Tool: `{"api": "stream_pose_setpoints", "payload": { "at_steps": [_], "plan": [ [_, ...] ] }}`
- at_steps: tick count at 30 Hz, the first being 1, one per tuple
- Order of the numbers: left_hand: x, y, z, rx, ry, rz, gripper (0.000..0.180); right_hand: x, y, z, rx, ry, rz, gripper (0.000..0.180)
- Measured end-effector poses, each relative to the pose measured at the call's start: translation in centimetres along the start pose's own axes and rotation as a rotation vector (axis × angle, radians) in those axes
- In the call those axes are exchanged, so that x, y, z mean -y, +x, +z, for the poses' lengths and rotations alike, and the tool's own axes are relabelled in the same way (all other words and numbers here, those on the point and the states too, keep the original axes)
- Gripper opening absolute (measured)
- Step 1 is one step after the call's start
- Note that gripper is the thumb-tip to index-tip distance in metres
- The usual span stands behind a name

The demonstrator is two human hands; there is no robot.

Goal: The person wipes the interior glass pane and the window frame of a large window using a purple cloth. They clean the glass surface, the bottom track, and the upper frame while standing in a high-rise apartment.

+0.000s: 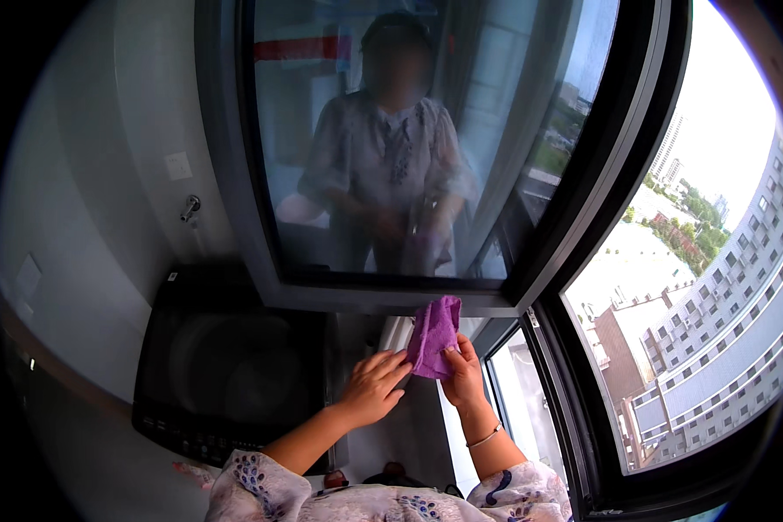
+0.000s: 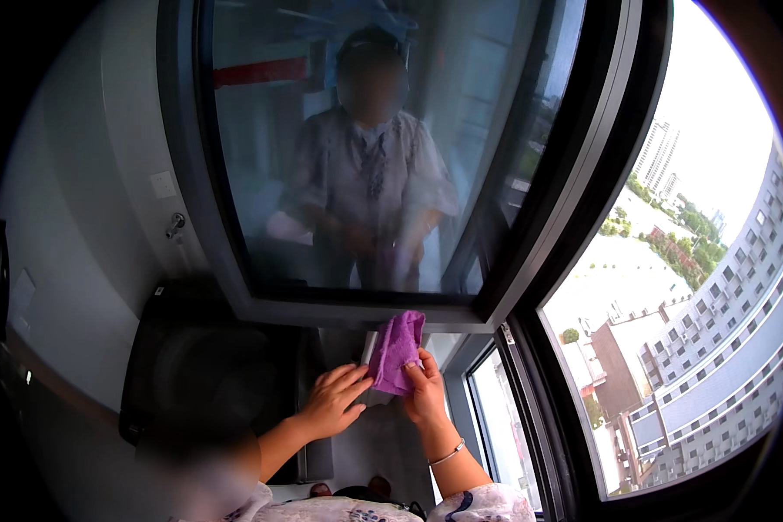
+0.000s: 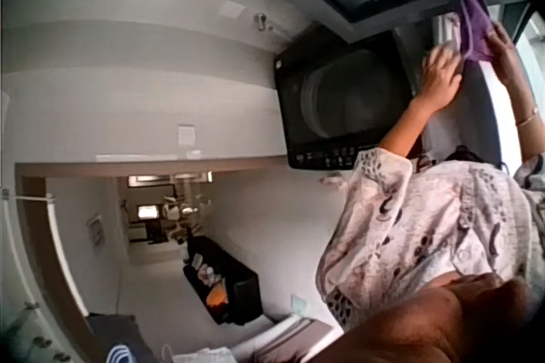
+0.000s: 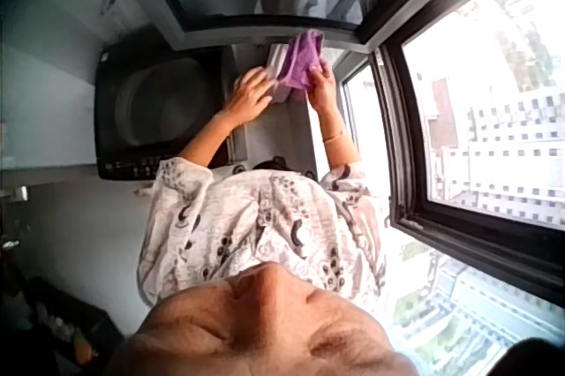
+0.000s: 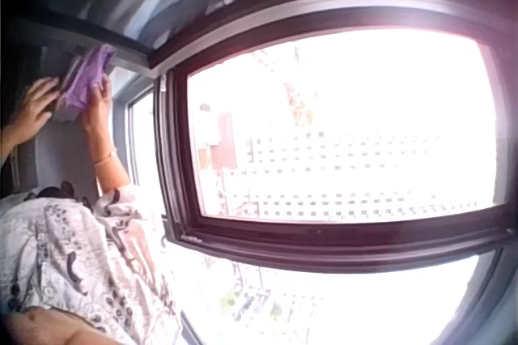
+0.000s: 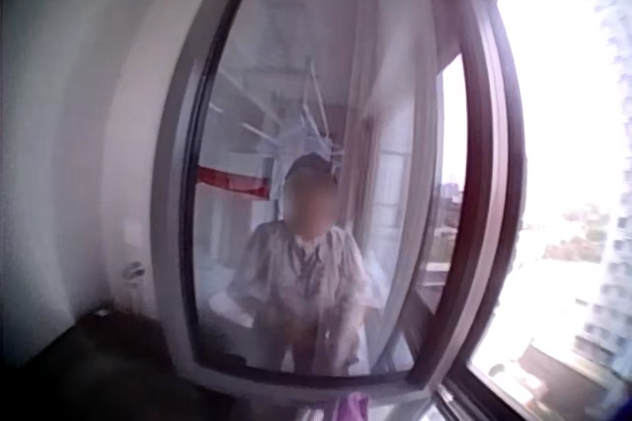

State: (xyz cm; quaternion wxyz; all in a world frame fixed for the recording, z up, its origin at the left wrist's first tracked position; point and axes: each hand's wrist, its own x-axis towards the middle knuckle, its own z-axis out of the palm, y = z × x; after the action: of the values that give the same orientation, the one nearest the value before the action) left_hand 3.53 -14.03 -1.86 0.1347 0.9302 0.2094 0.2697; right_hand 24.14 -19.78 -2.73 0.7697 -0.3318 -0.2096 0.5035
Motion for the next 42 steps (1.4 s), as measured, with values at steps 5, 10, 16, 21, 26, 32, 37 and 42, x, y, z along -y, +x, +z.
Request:
{"api": "stream_pose_setpoints", "payload": {
  "at_steps": [5,10,16,21,26,32,37,42],
  "plan": [
    [5.5,-1.8,-4.6,-0.344,-0.005,-0.085,0.044,2.3,0.2,-3.8,-0.036,-0.162,-0.205,0.031],
    [11.3,-1.8,-11.2,-0.776,-0.027,-0.290,0.038,6.4,2.4,-6.2,-0.195,-0.981,-0.697,0.027],
    [16.8,3.0,-16.4,-1.046,-0.624,-0.454,0.046,8.1,7.4,-4.3,-0.028,-1.867,-0.988,0.045],
    [18.9,3.9,-15.0,-0.941,-0.785,-0.417,0.048,7.0,6.4,-2.7,-0.132,-1.814,-0.966,0.052],
    [18.8,4.0,-13.8,-0.934,-0.780,-0.407,0.051,4.3,7.7,-0.6,-0.073,-1.795,-1.047,0.036],
    [18.4,3.8,-13.8,-0.889,-0.823,-0.354,0.054,-0.6,7.9,6.0,0.206,-1.722,-1.039,0.036],
    [18.4,3.6,-14.2,-0.816,-0.871,-0.309,0.056,-4.6,8.0,8.9,0.044,-1.830,-1.151,0.044],
    [16.9,2.7,-15.0,-0.751,-0.703,-0.402,0.060,-9.7,8.0,14.5,0.184,-1.836,-1.035,0.047]
  ]
}}
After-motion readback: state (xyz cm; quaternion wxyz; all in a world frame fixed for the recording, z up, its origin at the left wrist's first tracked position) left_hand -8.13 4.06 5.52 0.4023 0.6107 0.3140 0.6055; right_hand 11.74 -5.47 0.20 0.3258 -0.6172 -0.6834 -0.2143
